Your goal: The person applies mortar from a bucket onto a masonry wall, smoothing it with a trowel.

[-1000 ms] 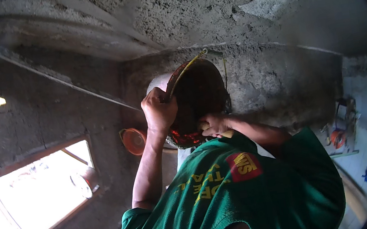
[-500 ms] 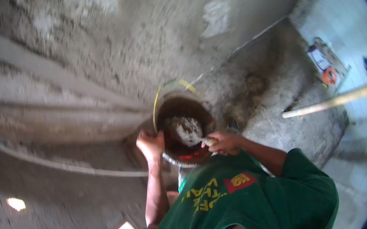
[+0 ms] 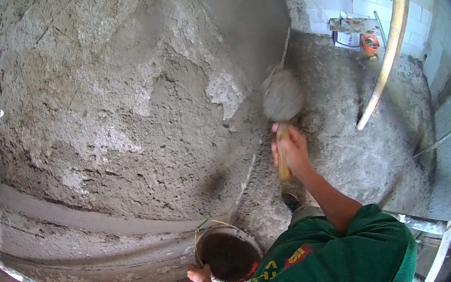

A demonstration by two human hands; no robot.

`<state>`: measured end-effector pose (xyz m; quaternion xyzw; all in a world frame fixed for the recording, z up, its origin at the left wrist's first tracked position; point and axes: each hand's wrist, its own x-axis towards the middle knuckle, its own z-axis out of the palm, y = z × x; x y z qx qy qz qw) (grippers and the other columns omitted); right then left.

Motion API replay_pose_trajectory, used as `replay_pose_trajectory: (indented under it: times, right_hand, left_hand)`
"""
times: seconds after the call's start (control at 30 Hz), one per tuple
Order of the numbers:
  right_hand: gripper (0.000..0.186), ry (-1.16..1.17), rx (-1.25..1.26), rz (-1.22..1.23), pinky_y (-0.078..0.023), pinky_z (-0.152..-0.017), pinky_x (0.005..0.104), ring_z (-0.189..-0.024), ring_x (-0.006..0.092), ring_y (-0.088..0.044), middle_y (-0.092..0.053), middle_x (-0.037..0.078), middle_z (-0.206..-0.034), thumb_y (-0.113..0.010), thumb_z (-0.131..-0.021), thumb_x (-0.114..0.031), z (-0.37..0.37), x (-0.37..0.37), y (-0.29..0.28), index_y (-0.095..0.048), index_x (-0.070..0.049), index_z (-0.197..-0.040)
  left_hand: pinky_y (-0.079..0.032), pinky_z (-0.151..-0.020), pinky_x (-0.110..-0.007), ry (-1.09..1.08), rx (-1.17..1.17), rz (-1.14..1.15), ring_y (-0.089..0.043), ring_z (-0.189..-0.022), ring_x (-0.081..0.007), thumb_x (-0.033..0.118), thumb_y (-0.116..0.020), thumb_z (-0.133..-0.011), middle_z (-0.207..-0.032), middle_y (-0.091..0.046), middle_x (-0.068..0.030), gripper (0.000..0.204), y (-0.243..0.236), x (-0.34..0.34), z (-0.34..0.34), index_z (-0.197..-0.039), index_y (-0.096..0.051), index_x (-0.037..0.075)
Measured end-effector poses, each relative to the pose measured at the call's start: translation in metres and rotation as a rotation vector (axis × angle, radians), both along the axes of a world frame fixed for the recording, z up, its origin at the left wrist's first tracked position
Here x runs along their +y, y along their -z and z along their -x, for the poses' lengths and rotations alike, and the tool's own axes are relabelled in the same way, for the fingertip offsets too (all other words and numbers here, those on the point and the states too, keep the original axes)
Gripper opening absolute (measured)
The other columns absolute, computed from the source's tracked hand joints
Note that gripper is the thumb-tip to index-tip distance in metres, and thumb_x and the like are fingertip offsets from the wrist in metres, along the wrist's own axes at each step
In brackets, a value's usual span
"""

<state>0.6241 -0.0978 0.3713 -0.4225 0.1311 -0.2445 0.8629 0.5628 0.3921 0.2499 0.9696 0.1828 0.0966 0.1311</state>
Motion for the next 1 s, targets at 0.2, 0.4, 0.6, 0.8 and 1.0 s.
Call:
replay_pose_trajectory:
  times: [0.2,0.4,0.6,0.8,1.0]
  right_hand:
    - [0.037,0.698,-0.311,0.103,-0.044,-0.049,0.0229,-0.057,0.0066,-0.051,-0.055,0.001,-0.075,-0.055,-0.089,-0.001,-0.146,-0.045,-0.062,-0.045,0.003,-0.124]
    - [0.01,1.38,-0.057,0.528,-0.044,-0.045,0.0293,-0.045,0.0162,-0.051,-0.054,0.008,-0.057,-0.062,-0.087,-0.011,-0.347,-0.072,-0.012,-0.06,-0.001,-0.091]
    - [0.042,-0.207,-0.33,0.711,-0.05,-0.056,0.028,-0.068,0.0132,-0.061,-0.064,0.011,-0.086,-0.066,-0.084,-0.018,-0.277,0.103,0.083,-0.052,0.0,-0.12]
    - [0.048,-1.317,0.172,0.993,-0.049,-0.074,0.0395,-0.079,0.028,-0.063,-0.064,0.021,-0.09,-0.064,-0.079,-0.028,-0.09,0.097,0.098,-0.052,0.005,-0.111]
    - [0.027,-1.148,-0.32,1.79,-0.051,-0.073,0.0459,-0.08,0.036,-0.061,-0.061,0.023,-0.083,-0.057,-0.079,-0.023,-0.066,0.106,0.216,-0.062,0.004,-0.08]
  left_hand:
    - [-0.045,-0.054,-0.046,-0.065,-0.153,-0.112,-0.057,-0.055,-0.0393,0.013,-0.069,-0.051,-0.059,-0.057,-0.0192,0.026,-0.037,0.032,0.005,-0.061,-0.051,-0.003]
    - [-0.041,-0.051,-0.042,-0.166,-0.246,-0.045,-0.048,-0.05,-0.0239,0.016,-0.078,-0.053,-0.055,-0.053,-0.0111,0.034,-0.083,-0.009,0.001,-0.059,-0.05,-0.001]
    - [-0.038,-0.047,-0.036,-0.272,-0.317,0.097,-0.04,-0.051,-0.0129,0.022,-0.087,-0.056,-0.052,-0.048,-0.0024,0.048,-0.08,-0.034,-0.017,-0.055,-0.043,0.003]
    - [-0.038,-0.049,-0.036,-0.114,-0.233,0.175,-0.04,-0.054,-0.0151,0.011,-0.078,-0.058,-0.056,-0.046,-0.0072,0.036,-0.058,-0.068,-0.063,-0.06,-0.044,0.0]
    - [-0.042,-0.048,-0.032,0.209,-0.203,0.422,-0.046,-0.05,-0.0129,0.005,-0.072,-0.059,-0.054,-0.049,-0.0048,0.025,-0.051,-0.1,-0.102,-0.064,-0.048,0.0]
